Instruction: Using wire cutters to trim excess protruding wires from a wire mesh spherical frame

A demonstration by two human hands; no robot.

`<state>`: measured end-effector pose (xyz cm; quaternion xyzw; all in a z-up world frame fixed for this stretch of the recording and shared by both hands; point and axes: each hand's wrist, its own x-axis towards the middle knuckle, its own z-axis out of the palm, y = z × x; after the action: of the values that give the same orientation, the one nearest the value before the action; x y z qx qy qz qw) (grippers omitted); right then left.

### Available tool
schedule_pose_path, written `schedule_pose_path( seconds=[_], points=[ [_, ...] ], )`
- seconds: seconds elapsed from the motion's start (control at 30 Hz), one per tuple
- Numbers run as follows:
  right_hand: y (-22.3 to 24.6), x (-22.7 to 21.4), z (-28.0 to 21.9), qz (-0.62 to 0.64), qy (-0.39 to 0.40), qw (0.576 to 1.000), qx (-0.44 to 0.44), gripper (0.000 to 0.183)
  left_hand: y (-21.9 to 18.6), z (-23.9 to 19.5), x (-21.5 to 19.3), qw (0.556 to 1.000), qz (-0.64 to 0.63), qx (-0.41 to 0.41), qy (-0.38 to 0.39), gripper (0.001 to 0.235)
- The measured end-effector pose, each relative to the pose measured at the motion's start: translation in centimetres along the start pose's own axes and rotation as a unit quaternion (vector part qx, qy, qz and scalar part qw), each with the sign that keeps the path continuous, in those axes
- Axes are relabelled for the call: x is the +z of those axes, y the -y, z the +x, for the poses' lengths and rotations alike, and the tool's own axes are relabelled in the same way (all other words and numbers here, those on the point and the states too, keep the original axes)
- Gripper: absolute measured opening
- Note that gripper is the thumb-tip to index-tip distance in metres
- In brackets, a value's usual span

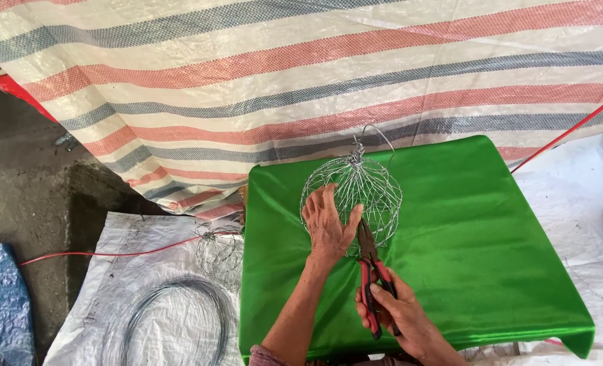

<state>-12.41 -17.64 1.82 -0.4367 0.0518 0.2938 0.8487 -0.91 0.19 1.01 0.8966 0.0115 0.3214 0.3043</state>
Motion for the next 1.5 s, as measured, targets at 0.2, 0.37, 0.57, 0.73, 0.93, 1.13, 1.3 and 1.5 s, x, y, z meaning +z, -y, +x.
schedule_pose_path(
  seconds=[0.2, 0.37, 0.57, 0.73, 0.93, 1.13, 1.3, 1.5],
  points=[
    [0.6, -0.9, 0.1, -0.004, 0.017, 0.999, 0.028, 0.049, 1.0, -0.1, 1.0, 1.000, 0.014, 0.003, -0.005, 0.068],
    [3.1, 1.7, -2.0, -0.122, -0.085, 0.987, 0.058, 0.046, 0.5, -0.2, -0.4, 0.999, -0.052, -0.008, 0.006, 0.062],
    [3.2, -2.9, -2.5, -0.117, -0.078, 0.989, 0.040, 0.046, 2.9, 0.9, -0.1, 0.999, -0.034, -0.003, -0.023, 0.057],
    [2.1, -10.5, 1.2, -0.088, -0.041, 0.993, -0.072, 0.050, 4.7, 3.3, 0.4, 0.980, -0.192, 0.048, -0.004, 0.049],
    [2.1, -13.7, 4.1, -0.037, -0.132, 0.988, -0.076, 0.050, 5.5, 4.3, -0.7, 0.931, -0.343, -0.063, 0.109, 0.032],
    [1.9, -15.3, 4.9, 0.000, -0.108, 0.991, -0.077, 0.049, 6.6, 5.3, -1.8, 0.922, -0.358, -0.096, 0.114, 0.025],
    [2.6, -14.7, 4.7, 0.007, -0.116, 0.991, -0.061, 0.052, 6.5, 6.0, -1.6, 0.902, -0.379, -0.205, 0.032, 0.030],
    [2.4, -15.2, 4.9, 0.016, -0.112, 0.992, -0.063, 0.053, 6.5, 6.4, -2.6, 0.927, -0.355, -0.096, 0.079, 0.026]
  ],
)
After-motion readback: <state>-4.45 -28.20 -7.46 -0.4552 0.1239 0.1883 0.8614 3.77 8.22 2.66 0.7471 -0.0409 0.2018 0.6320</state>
